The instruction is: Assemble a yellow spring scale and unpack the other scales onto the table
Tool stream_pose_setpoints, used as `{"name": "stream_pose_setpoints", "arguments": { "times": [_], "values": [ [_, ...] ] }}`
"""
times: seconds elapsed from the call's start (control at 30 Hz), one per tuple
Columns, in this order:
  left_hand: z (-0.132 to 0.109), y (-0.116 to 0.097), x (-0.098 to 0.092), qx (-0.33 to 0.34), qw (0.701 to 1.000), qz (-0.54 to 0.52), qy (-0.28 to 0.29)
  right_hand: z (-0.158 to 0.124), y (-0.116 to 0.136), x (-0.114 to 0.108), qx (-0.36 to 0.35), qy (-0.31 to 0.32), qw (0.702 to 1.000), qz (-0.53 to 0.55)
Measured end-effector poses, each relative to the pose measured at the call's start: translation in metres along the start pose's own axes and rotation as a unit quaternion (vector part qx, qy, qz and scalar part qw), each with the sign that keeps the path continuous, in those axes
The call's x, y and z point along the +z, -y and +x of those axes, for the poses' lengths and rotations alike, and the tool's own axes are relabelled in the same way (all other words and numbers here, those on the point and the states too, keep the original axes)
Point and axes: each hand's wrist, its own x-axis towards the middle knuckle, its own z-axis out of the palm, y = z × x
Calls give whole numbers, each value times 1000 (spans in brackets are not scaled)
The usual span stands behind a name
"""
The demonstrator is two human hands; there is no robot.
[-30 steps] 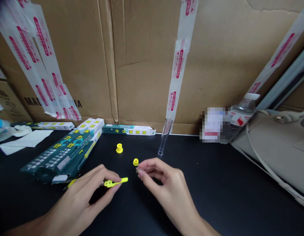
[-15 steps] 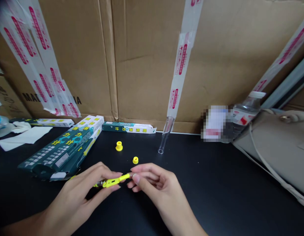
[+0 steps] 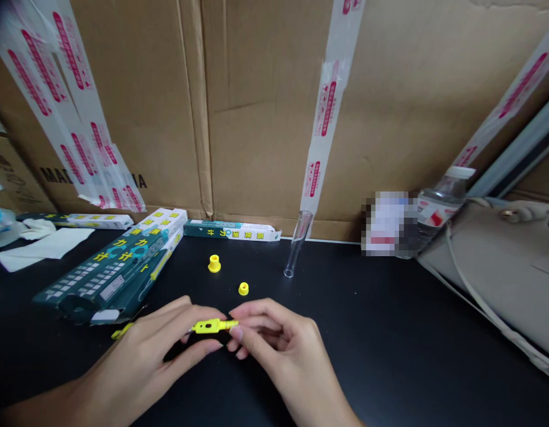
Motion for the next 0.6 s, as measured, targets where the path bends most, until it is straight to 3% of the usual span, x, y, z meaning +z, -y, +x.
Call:
{"name": "stream_pose_setpoints", "arguments": {
  "times": [0.23, 0.43, 0.6],
  "values": [
    [3, -3, -1, 104, 988, 110, 12, 1, 5, -2, -36, -26, 999, 13],
    [1, 0, 1, 27, 995, 93, -10, 0, 2, -3, -22, -10, 1000, 11],
    [-1, -1, 0, -2, 999, 44, 13, 0, 0, -5, -3, 27, 1000, 3]
  ]
}}
